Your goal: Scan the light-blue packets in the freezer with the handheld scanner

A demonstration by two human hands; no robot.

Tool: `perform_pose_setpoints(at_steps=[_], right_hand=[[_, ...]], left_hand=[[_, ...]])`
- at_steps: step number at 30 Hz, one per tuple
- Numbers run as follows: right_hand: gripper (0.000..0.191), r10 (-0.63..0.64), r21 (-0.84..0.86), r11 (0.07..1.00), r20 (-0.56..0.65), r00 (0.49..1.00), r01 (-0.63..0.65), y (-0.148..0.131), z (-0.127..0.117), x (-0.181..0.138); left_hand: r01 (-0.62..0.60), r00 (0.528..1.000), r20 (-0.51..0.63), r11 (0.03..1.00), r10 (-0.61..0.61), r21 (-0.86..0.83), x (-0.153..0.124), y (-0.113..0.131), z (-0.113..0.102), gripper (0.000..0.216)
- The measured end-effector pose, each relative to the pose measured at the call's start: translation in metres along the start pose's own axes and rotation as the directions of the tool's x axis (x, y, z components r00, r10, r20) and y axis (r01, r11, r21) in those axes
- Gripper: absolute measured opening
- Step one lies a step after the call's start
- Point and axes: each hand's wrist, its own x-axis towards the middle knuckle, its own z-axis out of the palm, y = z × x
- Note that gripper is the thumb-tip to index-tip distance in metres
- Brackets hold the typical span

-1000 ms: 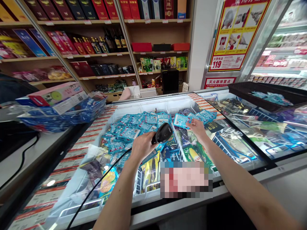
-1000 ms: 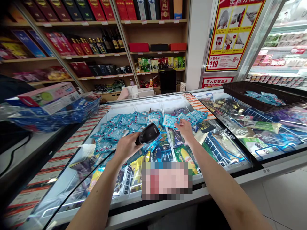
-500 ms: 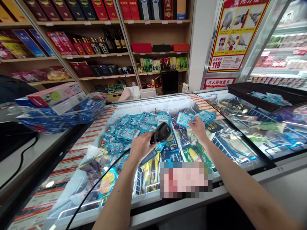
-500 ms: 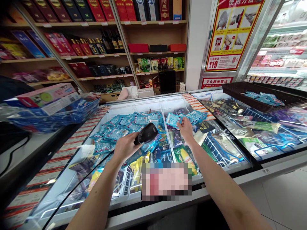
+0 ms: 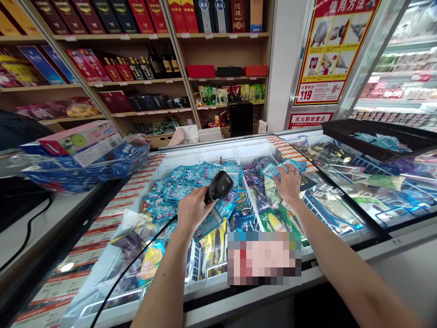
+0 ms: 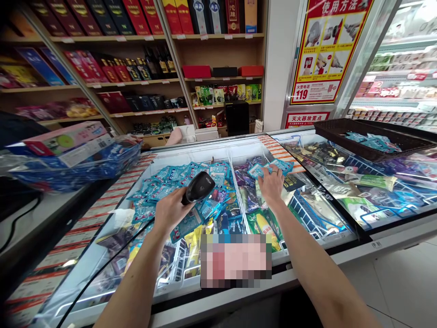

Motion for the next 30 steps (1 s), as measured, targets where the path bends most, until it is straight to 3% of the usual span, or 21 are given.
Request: perform_pose_setpoints(at_steps=[5, 15, 18, 21, 23, 25, 28, 30], right_hand=[[0.028, -0.109, -0.009, 0.994, 0.103, 0.989, 0.111, 0.001, 0.005, -0.002], [0.030, -0.027, -0.058, 0.998, 0.067, 0.997, 0.031, 0.010, 0.013, 0.000], [0.031, -0.053, -0.068, 0.996, 0.059, 0.997, 0.057, 0.000, 0.010, 0.001], [0.035, -0.179, 0.012, 0.984, 0.130, 0.975, 0.179, -0.023, 0.005, 0.003], [0.039, -0.316, 0.129, 0.948, 0.237, 0.919, 0.292, -0.043, 0.004, 0.005], [0.044, -0.468, 0.238, 0.881, 0.302, 0.831, 0.409, -0.063, 0.004, 0.005], [0.046, -0.673, 0.344, 0.739, 0.335, 0.660, 0.579, -0.084, 0.009, 0.004], [0.044, -0.727, 0.364, 0.687, 0.347, 0.593, 0.629, -0.090, 0.012, 0.001]], left_hand=[[0.076, 0.997, 0.002, 0.997, -0.076, 0.032, 0.000, -0.005, -0.002, 0.031], [0.157, 0.988, -0.002, 0.986, -0.157, 0.060, 0.000, -0.014, -0.003, 0.034], [0.166, 0.986, 0.005, 0.985, -0.166, 0.051, 0.000, -0.015, -0.004, 0.035], [0.172, 0.985, 0.011, 0.984, -0.173, 0.038, 0.000, -0.015, -0.005, 0.036], [0.177, 0.984, 0.013, 0.984, -0.178, 0.033, 0.000, -0.015, -0.005, 0.036], [0.177, 0.984, 0.014, 0.984, -0.177, 0.031, 0.000, -0.016, -0.005, 0.036], [0.166, 0.986, 0.016, 0.986, -0.166, 0.026, -0.001, -0.016, -0.005, 0.036], [0.163, 0.986, 0.018, 0.986, -0.163, 0.023, -0.001, -0.016, -0.005, 0.035]])
